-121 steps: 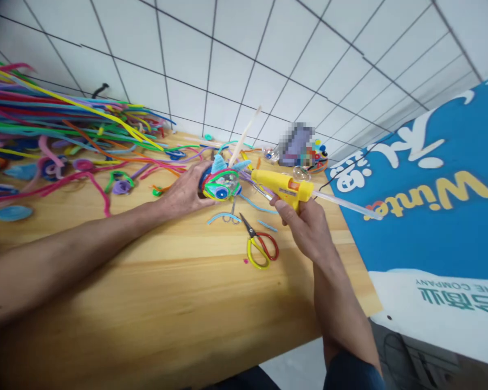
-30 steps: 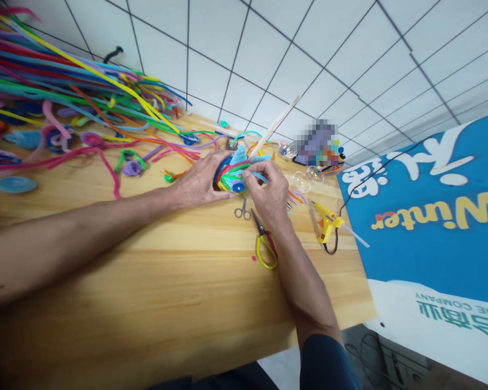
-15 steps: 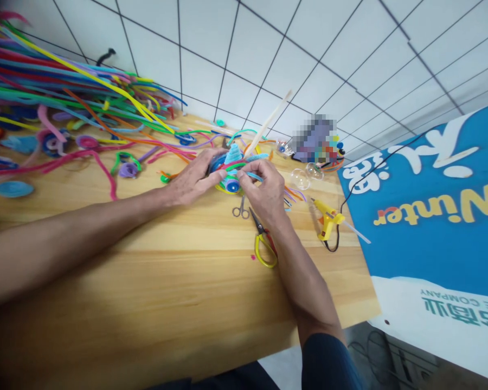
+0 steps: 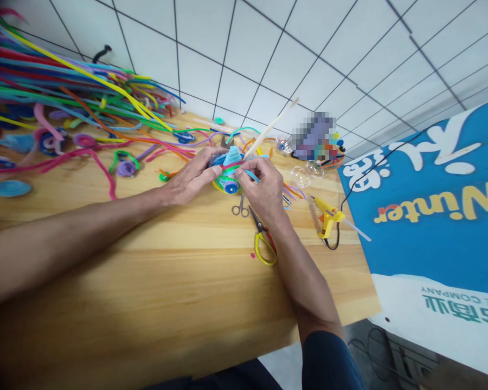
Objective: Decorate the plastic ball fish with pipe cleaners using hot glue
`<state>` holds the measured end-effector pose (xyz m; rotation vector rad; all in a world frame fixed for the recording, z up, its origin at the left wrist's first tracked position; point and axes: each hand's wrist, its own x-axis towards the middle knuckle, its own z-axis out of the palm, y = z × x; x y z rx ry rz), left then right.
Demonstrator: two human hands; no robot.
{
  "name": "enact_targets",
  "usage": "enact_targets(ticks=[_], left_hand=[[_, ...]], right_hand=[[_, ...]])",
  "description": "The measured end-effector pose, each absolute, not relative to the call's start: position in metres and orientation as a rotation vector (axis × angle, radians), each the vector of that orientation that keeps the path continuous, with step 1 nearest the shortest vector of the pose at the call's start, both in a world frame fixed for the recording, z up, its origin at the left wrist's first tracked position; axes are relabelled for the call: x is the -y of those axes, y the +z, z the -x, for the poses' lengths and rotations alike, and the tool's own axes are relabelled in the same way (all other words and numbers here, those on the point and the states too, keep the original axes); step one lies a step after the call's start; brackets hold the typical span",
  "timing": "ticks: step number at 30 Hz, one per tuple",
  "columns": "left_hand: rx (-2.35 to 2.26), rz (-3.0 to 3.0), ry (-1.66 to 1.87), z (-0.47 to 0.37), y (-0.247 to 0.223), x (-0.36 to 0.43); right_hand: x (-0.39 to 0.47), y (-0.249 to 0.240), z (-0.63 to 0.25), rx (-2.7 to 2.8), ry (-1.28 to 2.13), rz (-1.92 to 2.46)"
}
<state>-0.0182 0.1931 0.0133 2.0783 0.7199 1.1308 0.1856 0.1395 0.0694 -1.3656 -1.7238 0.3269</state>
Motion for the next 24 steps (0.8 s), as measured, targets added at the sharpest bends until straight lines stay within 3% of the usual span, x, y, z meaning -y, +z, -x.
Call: enact_targets(ticks=[24], left_hand=[[-0.717,-2.080,1.114,0.0193,0.0100,-0.1964]], right_hand=[[-0.1440,0.0689,-0.1870,1.630,0.441,1.325]])
